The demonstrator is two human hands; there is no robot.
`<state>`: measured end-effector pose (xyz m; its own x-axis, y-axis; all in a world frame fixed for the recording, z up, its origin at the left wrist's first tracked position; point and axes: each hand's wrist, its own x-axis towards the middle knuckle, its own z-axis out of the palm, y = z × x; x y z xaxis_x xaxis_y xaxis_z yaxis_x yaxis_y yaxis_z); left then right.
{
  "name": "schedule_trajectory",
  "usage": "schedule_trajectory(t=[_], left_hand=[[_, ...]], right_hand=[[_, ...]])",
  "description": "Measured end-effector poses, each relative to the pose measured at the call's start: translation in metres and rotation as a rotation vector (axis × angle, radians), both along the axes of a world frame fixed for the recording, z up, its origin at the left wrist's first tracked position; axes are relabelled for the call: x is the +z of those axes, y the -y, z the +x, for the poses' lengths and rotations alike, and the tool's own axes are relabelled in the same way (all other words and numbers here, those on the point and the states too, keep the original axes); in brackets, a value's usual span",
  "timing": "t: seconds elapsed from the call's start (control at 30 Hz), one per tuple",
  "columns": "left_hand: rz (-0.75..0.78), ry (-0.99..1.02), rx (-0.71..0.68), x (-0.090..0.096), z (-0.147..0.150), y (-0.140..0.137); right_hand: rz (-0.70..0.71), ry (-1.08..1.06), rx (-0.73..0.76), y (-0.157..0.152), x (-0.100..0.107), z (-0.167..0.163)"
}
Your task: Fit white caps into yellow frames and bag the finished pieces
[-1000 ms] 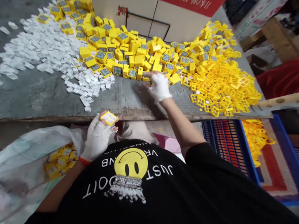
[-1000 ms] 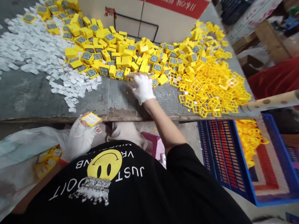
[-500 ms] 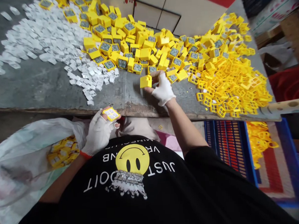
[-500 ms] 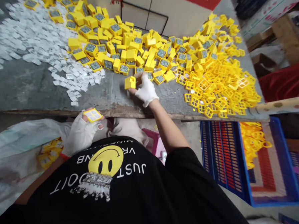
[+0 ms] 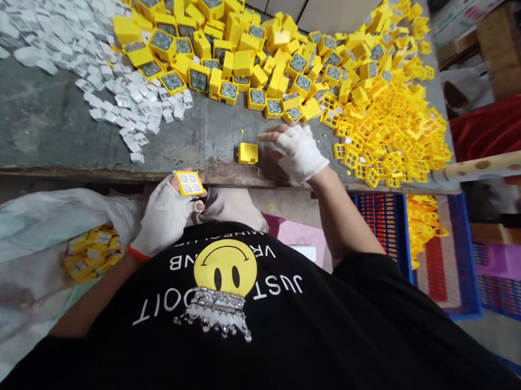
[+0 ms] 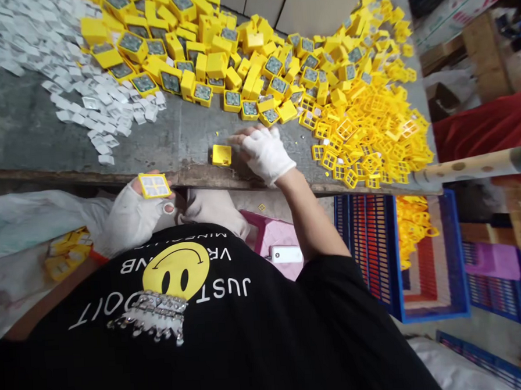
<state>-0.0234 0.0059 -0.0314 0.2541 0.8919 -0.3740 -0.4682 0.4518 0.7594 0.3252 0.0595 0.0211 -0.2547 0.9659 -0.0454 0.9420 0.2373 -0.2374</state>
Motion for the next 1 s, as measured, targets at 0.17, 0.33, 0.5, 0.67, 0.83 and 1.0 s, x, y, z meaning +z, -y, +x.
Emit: schedule_trajectory(t=[0.17, 0.33, 0.5, 0.67, 0.83, 1.0], left_hand=[[-0.052, 0.019, -0.025, 0.008, 0.005, 0.001], [-0.017, 0.044, -0.001, 0.013, 0.007, 0.004], [0.007, 0.047, 0.006, 0.021, 0.010, 0.005], [0.009, 0.114, -0.003, 0.024, 0.012, 0.005], [0.018, 0.075, 0.006, 0.026, 0.011, 0.008], [0.217, -0.293, 0.014, 0.037, 0.003, 0.010]], right_hand=[[-0.112, 0.025, 0.319, -0.043, -0.015, -0.014], [-0.009, -0.294, 0.344, -0.020, -0.005, -0.056], [0.008, -0.502, 0.453, 0.009, 0.014, -0.087], [0.034, -0.503, 0.462, 0.006, 0.012, -0.091], [0.060, -0.453, 0.461, 0.013, 0.005, -0.096], [0.046, -0.334, 0.309, 0.034, -0.008, -0.115]])
